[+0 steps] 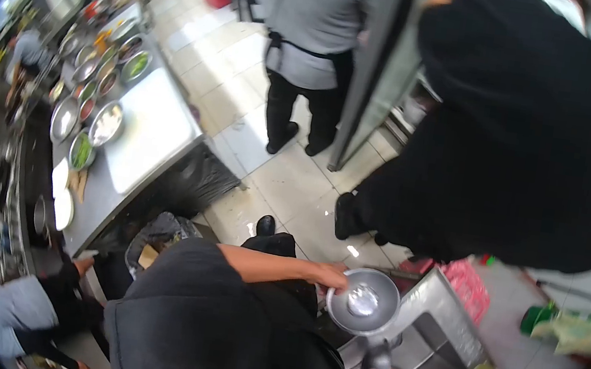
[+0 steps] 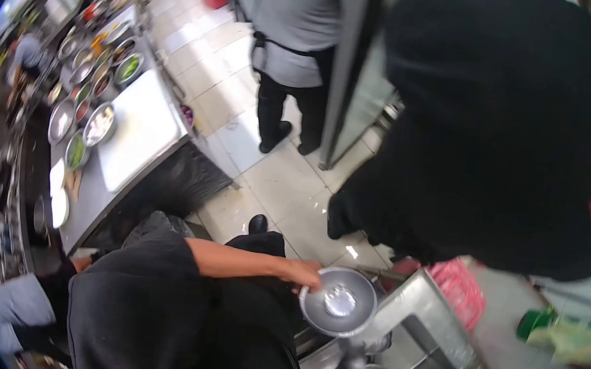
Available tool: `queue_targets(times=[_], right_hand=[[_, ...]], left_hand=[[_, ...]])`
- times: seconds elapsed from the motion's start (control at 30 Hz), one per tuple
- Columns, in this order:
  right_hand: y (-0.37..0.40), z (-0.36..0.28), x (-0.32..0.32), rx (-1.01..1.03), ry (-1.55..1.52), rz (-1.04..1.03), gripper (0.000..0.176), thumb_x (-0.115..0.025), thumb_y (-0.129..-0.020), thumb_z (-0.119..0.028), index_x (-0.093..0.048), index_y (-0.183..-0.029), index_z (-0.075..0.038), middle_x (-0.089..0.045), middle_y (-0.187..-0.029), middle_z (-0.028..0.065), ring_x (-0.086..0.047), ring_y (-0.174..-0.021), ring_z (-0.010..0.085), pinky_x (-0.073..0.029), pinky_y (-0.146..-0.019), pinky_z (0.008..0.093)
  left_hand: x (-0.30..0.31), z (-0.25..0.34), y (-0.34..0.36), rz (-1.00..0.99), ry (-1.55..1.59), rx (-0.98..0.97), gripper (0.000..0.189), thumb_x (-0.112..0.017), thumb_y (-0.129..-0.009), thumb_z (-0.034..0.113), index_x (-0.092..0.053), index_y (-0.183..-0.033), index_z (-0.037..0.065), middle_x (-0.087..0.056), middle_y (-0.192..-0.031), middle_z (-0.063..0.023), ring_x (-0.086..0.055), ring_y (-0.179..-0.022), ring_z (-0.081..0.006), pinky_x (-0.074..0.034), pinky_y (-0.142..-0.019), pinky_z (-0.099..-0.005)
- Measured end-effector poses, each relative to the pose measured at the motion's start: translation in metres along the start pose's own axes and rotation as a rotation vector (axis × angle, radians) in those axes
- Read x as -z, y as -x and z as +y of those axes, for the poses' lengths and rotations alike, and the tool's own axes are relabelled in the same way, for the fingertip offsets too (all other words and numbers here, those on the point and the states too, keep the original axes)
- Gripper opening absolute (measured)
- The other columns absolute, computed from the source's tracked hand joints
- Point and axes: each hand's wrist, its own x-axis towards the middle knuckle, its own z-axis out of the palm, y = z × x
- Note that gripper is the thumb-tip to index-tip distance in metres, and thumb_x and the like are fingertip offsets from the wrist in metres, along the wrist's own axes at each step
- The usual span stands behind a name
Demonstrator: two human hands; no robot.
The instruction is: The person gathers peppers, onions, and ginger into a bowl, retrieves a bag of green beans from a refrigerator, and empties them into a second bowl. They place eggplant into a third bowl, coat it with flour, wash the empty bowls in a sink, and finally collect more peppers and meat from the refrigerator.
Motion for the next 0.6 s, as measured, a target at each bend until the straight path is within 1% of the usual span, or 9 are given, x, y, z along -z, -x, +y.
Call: queue_targets(times=[0.03,0.07,0.1,0.2,0.3,0.4,0.47,0.53,0.6], right_hand=[[-0.017,-0.027,-0.037,0.050,0.136,-0.053,0.018,-0.077,-0.055,-0.003,-0.066,-0.068,0.003,-0.056,-0.061,0.0048,-0.048,-0.056,0.0135,-0.037,-0.053,0.0272],[-0.042,-0.017,-0.061,0.090,0.206,-0.170,0.024,-0.079,-0.053,-0.005,-0.066,-0.073,0.002,-0.053,-0.058,0.0054,-0.046,-0.054,0.0141,-0.035,-0.052,0.0291],[-0.060,-0.044,-0.097,0.208,0.363,-0.279,0.028,-0.081,-0.053,-0.010,-0.065,-0.074,0.002,-0.052,-0.057,0.0066,-0.045,-0.053,0.0145,-0.034,-0.051,0.0299],[-0.105,-0.107,-0.208,0.508,0.589,-0.553,0.028,-0.079,-0.057,-0.017,-0.067,-0.076,0.000,-0.054,-0.061,0.0131,-0.051,-0.055,0.0265,-0.038,-0.053,0.0346],[-0.132,-0.162,-0.318,0.748,0.711,-0.778,0.024,-0.074,-0.062,-0.014,-0.068,-0.083,-0.005,-0.054,-0.065,0.0139,-0.053,-0.065,0.0313,-0.040,-0.060,0.0393],[-0.144,-0.211,-0.417,1.221,0.691,-0.956,0.023,-0.070,-0.060,-0.010,-0.068,-0.083,-0.010,-0.048,-0.063,0.0070,-0.049,-0.064,0.0264,-0.038,-0.059,0.0360],[-0.144,-0.238,-0.471,1.275,0.717,-1.049,0.022,-0.069,-0.060,-0.007,-0.069,-0.081,-0.013,-0.051,-0.066,0.0046,-0.050,-0.068,0.0234,-0.035,-0.063,0.0355],[-0.137,-0.265,-0.519,1.560,0.749,-1.202,0.017,-0.063,-0.058,-0.007,-0.066,-0.074,-0.012,-0.052,-0.070,0.0021,-0.050,-0.075,0.0202,-0.035,-0.070,0.0339],[-0.131,-0.279,-0.562,1.659,0.723,-1.283,0.014,-0.062,-0.058,-0.007,-0.065,-0.071,-0.012,-0.052,-0.072,0.0018,-0.050,-0.077,0.0198,-0.035,-0.072,0.0339]], left_hand=[[0.027,-0.010,0.021,0.043,0.082,0.040,0.012,-0.057,-0.066,0.007,-0.057,-0.073,-0.002,-0.055,-0.057,-0.0078,-0.054,-0.044,-0.0143,-0.040,-0.034,-0.0252],[0.050,-0.018,0.048,0.113,0.217,0.020,0.013,-0.058,-0.067,0.007,-0.057,-0.075,-0.003,-0.055,-0.058,-0.0080,-0.055,-0.045,-0.0151,-0.041,-0.035,-0.0259],[0.070,-0.024,0.075,0.183,0.352,-0.003,0.014,-0.059,-0.069,0.007,-0.058,-0.077,-0.004,-0.055,-0.059,-0.0081,-0.055,-0.045,-0.0159,-0.043,-0.036,-0.0265],[0.125,-0.043,0.142,0.382,0.731,-0.032,0.016,-0.060,-0.073,0.009,-0.058,-0.082,-0.005,-0.058,-0.062,-0.0103,-0.058,-0.048,-0.0175,-0.045,-0.039,-0.0277],[0.173,-0.059,0.192,0.492,1.034,-0.243,0.020,-0.058,-0.078,0.015,-0.059,-0.084,-0.004,-0.061,-0.068,-0.0136,-0.060,-0.056,-0.0190,-0.049,-0.048,-0.0287],[0.208,-0.055,0.240,0.704,1.218,-0.476,0.028,-0.056,-0.078,0.019,-0.056,-0.100,0.002,-0.061,-0.091,-0.0112,-0.057,-0.081,-0.0185,-0.046,-0.070,-0.0350],[0.231,-0.055,0.261,0.787,1.366,-0.541,0.033,-0.056,-0.077,0.019,-0.053,-0.107,0.006,-0.057,-0.105,-0.0088,-0.052,-0.093,-0.0201,-0.041,-0.081,-0.0413],[0.251,-0.061,0.281,0.796,1.463,-0.666,0.037,-0.051,-0.079,0.021,-0.051,-0.112,0.005,-0.056,-0.110,-0.0081,-0.052,-0.100,-0.0244,-0.038,-0.088,-0.0439],[0.270,-0.065,0.298,0.689,1.542,-0.909,0.039,-0.049,-0.081,0.020,-0.050,-0.115,0.002,-0.057,-0.111,-0.0103,-0.054,-0.103,-0.0257,-0.040,-0.091,-0.0432]])
